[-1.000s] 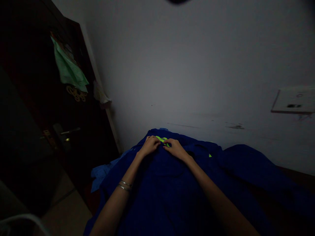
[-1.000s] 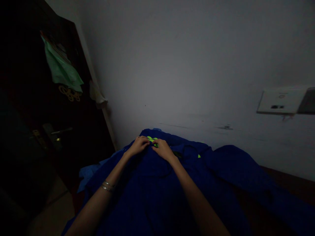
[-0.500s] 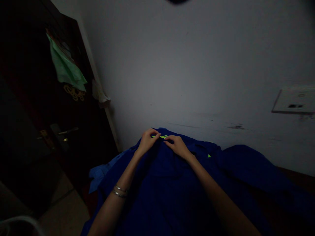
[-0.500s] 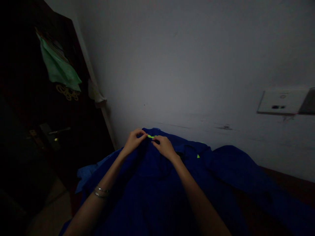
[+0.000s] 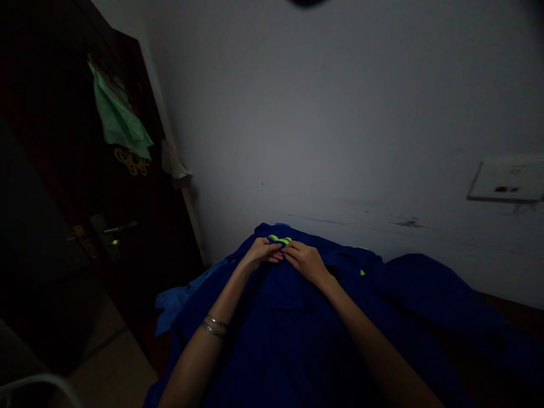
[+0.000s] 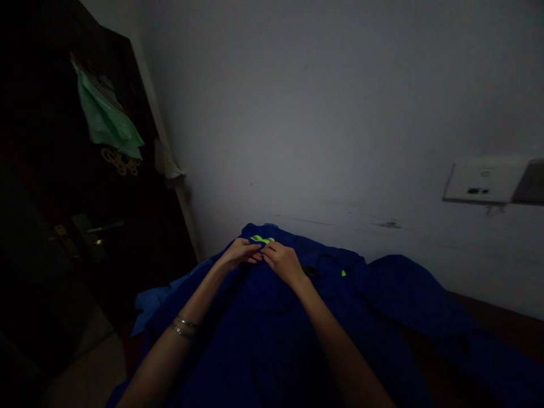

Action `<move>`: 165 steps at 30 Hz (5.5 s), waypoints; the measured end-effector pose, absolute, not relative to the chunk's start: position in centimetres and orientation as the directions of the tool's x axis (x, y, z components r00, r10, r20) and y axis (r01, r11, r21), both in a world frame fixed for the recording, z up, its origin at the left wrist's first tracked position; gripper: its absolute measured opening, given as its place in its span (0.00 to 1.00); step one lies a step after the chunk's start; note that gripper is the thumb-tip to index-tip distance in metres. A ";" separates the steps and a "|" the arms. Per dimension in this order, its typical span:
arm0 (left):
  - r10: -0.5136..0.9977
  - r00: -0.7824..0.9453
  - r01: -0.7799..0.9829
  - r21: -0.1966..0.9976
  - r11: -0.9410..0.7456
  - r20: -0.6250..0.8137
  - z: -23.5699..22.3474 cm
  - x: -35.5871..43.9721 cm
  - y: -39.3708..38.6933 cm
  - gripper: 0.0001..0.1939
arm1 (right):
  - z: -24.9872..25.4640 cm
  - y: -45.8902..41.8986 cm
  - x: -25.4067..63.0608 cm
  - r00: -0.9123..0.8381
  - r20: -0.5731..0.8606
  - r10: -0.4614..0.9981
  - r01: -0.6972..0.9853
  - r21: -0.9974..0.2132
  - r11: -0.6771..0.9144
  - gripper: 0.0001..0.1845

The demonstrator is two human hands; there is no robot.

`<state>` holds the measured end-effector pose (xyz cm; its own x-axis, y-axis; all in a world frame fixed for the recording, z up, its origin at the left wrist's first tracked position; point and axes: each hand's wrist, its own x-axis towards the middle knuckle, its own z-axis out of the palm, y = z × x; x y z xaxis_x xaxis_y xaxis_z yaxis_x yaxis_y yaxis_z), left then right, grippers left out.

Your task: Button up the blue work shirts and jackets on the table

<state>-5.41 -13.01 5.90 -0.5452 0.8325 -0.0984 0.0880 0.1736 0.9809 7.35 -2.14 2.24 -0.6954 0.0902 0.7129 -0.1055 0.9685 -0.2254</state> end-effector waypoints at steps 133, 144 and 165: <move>0.826 -0.412 0.774 0.626 0.094 0.385 7.3 -5.7 -13.5 0.10 | 3.2 -4.0 5.5 -0.714 0.263 0.649 -0.010 -0.931 0.365 0.16; 0.820 -0.399 0.843 0.516 0.152 0.411 6.4 -5.7 -13.2 0.11 | 3.4 -3.7 5.6 -0.763 0.174 0.622 -0.069 -0.980 0.189 0.09; 0.906 -0.197 0.904 0.427 0.020 0.375 7.2 -6.5 -14.2 0.10 | 3.3 -2.8 6.2 -0.765 -0.082 0.639 -0.029 -0.986 -0.162 0.09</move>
